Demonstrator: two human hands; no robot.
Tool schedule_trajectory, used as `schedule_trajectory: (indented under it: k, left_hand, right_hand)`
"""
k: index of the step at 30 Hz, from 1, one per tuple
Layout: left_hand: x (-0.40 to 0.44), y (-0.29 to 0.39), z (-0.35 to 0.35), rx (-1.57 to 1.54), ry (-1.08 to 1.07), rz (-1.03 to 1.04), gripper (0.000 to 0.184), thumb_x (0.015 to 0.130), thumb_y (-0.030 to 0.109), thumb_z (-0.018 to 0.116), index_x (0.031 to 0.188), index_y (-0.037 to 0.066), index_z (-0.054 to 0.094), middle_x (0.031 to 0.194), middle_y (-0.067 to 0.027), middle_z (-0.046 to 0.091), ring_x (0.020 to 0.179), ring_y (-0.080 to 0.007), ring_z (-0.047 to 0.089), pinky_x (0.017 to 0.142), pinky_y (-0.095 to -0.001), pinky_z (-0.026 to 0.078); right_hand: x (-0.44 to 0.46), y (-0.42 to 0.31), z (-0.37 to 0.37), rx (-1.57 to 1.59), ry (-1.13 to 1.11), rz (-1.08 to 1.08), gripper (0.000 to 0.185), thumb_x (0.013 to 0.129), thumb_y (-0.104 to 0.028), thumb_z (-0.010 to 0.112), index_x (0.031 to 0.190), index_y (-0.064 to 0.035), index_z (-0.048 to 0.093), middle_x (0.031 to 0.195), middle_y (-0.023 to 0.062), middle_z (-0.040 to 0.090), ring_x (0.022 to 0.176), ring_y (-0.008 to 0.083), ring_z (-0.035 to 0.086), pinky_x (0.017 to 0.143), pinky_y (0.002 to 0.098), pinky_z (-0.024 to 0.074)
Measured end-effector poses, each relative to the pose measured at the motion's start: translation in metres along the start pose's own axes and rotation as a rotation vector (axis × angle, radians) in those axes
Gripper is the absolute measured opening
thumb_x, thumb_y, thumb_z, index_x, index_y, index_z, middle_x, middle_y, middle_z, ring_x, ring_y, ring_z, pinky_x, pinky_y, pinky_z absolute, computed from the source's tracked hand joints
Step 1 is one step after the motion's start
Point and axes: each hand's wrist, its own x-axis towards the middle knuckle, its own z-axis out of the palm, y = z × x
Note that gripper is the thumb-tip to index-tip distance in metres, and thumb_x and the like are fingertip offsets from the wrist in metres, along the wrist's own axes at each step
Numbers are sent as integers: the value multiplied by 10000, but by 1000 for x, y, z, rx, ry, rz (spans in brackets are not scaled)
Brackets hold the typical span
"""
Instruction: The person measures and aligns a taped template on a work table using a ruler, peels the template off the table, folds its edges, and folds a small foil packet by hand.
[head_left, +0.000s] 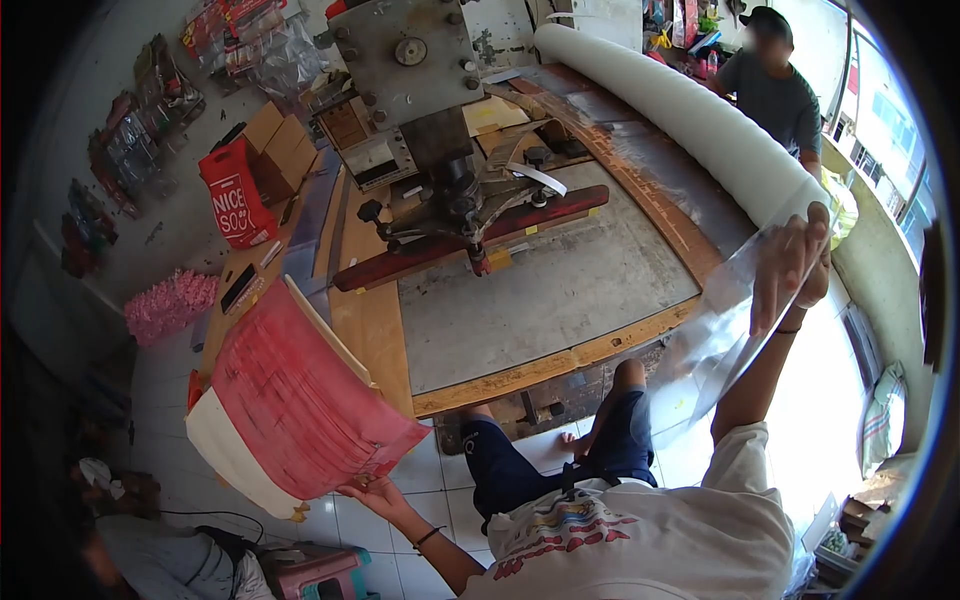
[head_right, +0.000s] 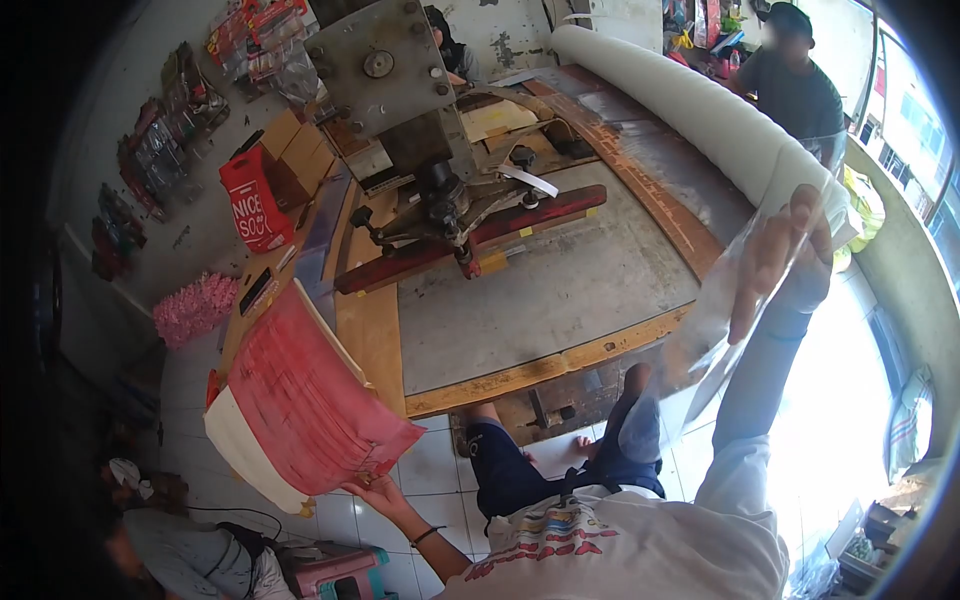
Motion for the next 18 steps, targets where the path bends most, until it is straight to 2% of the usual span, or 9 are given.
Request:
schedule_trajectory:
  k: [1,4,6,8,9,11,13,17,18]
  left_hand:
    - [0,4,-20,-72,-212,-75,489,952,406,571,1393,211,484,1305,-60,606,1073,-203,623,981,-394,465]
    - [-8,-3,-5,25,180,47,451,958,407,564,1343,173,537,1209,-57,661,985,-205,656,936,-385,494]
    - [-8,-10,20,-21,314,58,458,963,399,559,1343,144,532,1206,-63,661,974,-209,656,921,-386,503]
    - [-8,-15,33,-41,391,71,456,970,392,550,1332,116,533,1199,-71,662,959,-213,655,911,-389,506]
    - [-9,-16,34,-37,402,78,451,974,390,545,1322,102,537,1194,-76,663,950,-217,654,909,-391,505]
    - [-17,-9,4,-104,166,10,451,962,425,554,1266,91,556,1212,-104,643,967,-252,637,897,-398,499]
    - [-21,-15,48,-102,536,33,400,966,402,553,1208,84,566,1146,-98,647,931,-246,630,868,-383,502]
    - [-59,-28,43,156,1055,-234,295,956,284,541,1163,73,536,935,-54,605,774,-182,577,766,-342,486]
    - [-71,-35,50,338,1011,-324,240,951,247,525,1115,72,536,881,-39,570,732,-158,540,719,-316,456]
  right_hand:
    - [4,-1,-7,57,-79,-23,403,959,-21,478,1320,-18,299,1040,235,622,622,443,670,481,536,614]
    - [-19,1,-39,143,-126,-139,450,953,-8,478,1365,4,296,1046,218,611,616,431,671,471,512,620]
    - [-22,9,-16,128,157,-141,434,1007,-87,399,1405,41,281,1031,177,609,543,349,656,455,438,631]
    - [-35,20,-23,-188,535,58,439,1022,-112,371,1419,51,280,986,117,624,462,231,608,399,279,581]
    - [-33,35,-21,-226,990,236,427,1024,-122,384,1414,36,315,980,101,628,456,183,589,380,233,525]
    - [-78,40,-49,-526,764,821,404,1031,-197,443,1395,-24,413,976,75,641,478,91,560,351,190,402]
    - [-119,69,-57,-957,810,1174,390,1031,-219,457,1369,-24,448,977,70,666,476,66,559,357,193,408]
    - [-146,95,-27,-1034,916,1156,376,1006,-159,450,1357,-22,454,872,96,697,488,128,610,401,264,465]
    - [-145,102,-18,-1077,918,1172,380,1000,-149,457,1362,-32,449,858,101,700,492,141,617,415,276,473]
